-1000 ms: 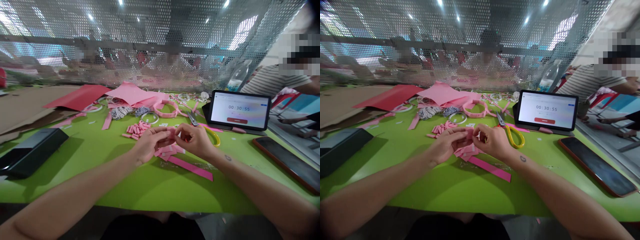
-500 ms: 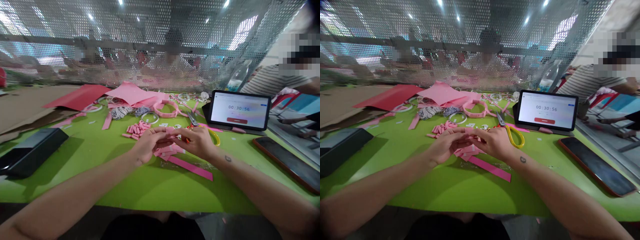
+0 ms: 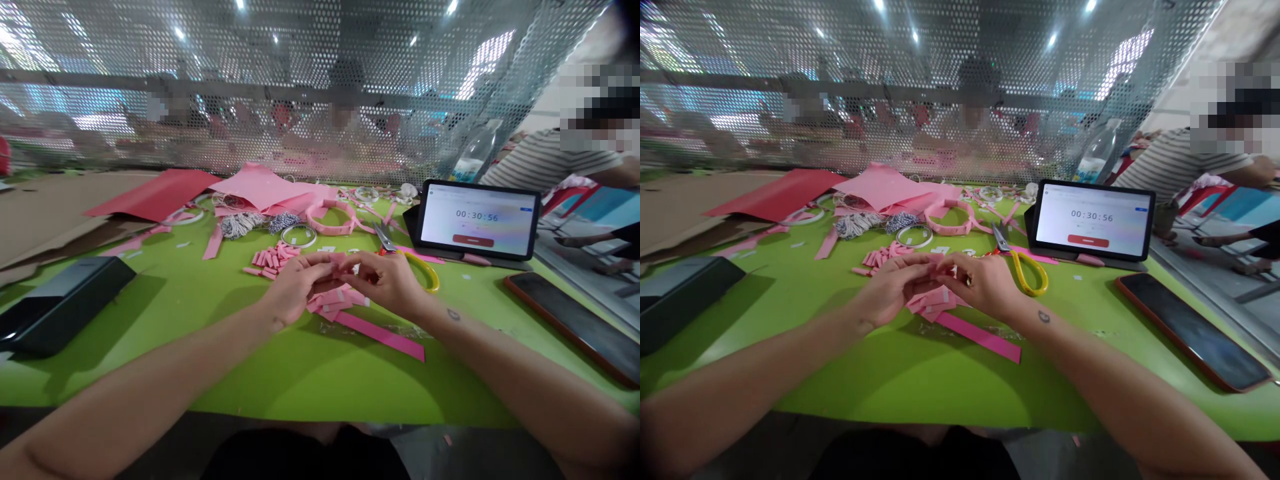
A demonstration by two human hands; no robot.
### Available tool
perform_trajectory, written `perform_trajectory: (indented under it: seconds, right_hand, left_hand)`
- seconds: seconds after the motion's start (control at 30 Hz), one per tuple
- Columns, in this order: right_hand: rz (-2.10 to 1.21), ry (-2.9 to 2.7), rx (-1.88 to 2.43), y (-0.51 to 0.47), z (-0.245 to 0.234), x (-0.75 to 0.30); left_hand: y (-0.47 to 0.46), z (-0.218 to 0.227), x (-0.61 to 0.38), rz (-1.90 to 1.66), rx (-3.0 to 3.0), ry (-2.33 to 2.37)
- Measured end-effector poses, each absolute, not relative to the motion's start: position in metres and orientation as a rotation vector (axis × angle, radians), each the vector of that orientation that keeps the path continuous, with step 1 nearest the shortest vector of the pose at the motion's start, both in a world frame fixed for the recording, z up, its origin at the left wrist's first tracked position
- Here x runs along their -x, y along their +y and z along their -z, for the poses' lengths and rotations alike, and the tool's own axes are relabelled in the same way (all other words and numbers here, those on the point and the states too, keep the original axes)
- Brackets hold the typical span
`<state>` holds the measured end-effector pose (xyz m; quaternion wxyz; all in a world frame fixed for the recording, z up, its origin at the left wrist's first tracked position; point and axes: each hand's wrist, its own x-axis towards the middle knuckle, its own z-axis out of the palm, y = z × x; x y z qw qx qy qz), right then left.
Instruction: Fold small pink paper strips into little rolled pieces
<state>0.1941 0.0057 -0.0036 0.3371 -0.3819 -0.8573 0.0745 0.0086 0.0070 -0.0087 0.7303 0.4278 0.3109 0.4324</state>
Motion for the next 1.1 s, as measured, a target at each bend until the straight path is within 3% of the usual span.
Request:
perform_trajectory:
  seconds: [0.2, 0.77, 1.1]
  right_hand:
    - [-0.031, -2.244, 0.969, 0.0060, 0.0056, -0.1950]
    - [-0.173, -2.111, 0.977, 0.0029, 0.0016, -0.1939]
    - [-0.010, -2.185, 0.923, 0.0047, 0.0048, -0.1978]
  left_hand:
    - [0.0073, 0.0096, -0.0082, -0.925, -0.943, 0.700]
    - [-0.0005, 0.0067, -0.0096, -0.910, -0.935, 0.645]
    - [0.0005, 0.0044, -0.0095, -0.911, -0.935, 0.655]
